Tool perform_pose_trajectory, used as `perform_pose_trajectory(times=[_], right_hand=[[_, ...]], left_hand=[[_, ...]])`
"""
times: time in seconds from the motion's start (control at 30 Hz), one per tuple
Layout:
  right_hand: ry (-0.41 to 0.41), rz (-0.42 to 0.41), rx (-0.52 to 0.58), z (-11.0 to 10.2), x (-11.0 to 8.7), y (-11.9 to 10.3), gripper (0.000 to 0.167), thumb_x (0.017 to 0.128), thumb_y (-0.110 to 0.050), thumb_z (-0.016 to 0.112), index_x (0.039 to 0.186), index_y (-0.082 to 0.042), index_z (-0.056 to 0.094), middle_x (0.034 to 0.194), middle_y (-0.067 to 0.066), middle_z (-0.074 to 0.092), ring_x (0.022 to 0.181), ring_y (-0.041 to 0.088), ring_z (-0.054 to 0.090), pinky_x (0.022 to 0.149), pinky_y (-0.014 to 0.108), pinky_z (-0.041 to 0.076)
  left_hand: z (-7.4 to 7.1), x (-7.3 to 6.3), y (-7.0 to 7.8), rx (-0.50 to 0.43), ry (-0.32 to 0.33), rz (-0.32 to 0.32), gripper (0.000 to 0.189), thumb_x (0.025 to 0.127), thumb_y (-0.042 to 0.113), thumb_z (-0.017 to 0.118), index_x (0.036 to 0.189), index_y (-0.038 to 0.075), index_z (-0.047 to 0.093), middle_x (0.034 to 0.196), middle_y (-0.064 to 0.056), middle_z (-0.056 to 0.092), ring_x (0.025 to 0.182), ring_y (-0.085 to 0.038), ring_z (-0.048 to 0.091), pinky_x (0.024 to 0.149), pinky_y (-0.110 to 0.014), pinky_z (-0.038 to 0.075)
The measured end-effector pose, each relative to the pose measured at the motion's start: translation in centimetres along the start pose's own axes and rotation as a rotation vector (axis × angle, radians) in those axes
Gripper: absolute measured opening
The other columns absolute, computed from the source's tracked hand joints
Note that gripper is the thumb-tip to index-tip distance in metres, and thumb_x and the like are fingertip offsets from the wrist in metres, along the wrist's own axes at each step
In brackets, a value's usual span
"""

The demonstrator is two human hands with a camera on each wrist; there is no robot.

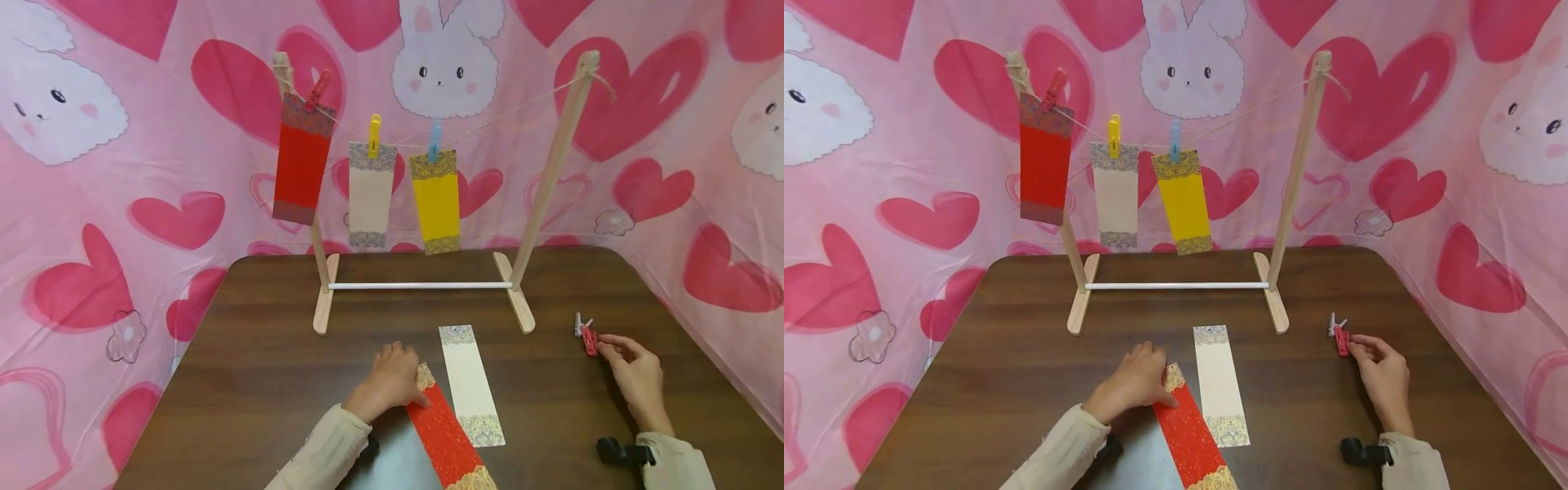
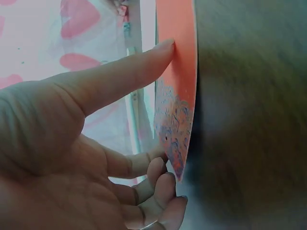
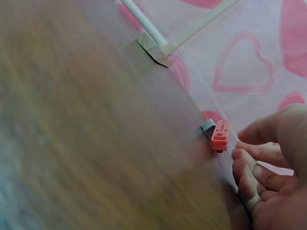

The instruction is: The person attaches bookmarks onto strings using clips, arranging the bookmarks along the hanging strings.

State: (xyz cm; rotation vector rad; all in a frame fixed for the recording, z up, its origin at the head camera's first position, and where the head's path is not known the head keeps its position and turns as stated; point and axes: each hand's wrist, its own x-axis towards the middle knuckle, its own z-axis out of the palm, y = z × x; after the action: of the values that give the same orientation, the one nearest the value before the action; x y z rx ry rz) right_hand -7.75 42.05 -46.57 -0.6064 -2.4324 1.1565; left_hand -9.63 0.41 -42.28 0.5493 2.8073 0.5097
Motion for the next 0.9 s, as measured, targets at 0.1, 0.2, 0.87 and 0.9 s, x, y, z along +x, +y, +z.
perform_pose_trajectory(times=[0.1,0.2,0.87,0.9], right_hand=[[-0.033,-0.014,-0.046,0.0,-0.1,0.2,0.041,0.094,-0.036,0.069,0.116,-0.001,0.069,0.075,-0.025,0.059,0.070,-0.003,0.051,0.061,0.018,0.039],[-0.049,-0.024,-0.044,-0.1,-0.2,0.3,0.042,0.094,-0.035,0.069,0.117,0.000,0.068,0.076,-0.026,0.059,0.071,-0.004,0.051,0.061,0.017,0.040],[-0.090,-0.012,-0.087,-0.1,-0.4,-0.5,0.052,0.090,-0.041,0.072,0.120,0.000,0.065,0.078,-0.023,0.059,0.070,-0.004,0.050,0.061,0.019,0.039],[-0.102,-0.019,-0.098,-0.1,-0.4,-0.7,0.055,0.089,-0.043,0.073,0.121,0.001,0.064,0.079,-0.020,0.059,0.070,-0.003,0.050,0.061,0.020,0.039]], left_hand=[[-0.2,0.3,-0.4,-0.038,-0.061,0.010,0.068,0.063,0.041,0.094,0.108,0.001,0.062,0.108,-0.015,0.056,0.105,-0.035,0.051,0.094,-0.051,0.044],[-0.4,0.6,-1.0,-0.119,-0.084,0.024,0.070,0.067,0.036,0.093,0.117,0.002,0.056,0.110,-0.014,0.060,0.108,-0.033,0.056,0.093,-0.047,0.048],[-3.5,1.7,-3.4,-0.553,0.022,0.217,0.040,0.075,0.002,0.083,0.104,0.009,0.056,0.102,-0.008,0.063,0.092,-0.023,0.057,0.077,-0.036,0.048],[-3.6,1.7,-3.5,-0.570,0.027,0.219,0.039,0.076,0.001,0.082,0.104,0.009,0.056,0.098,-0.009,0.063,0.088,-0.022,0.057,0.074,-0.035,0.048]])
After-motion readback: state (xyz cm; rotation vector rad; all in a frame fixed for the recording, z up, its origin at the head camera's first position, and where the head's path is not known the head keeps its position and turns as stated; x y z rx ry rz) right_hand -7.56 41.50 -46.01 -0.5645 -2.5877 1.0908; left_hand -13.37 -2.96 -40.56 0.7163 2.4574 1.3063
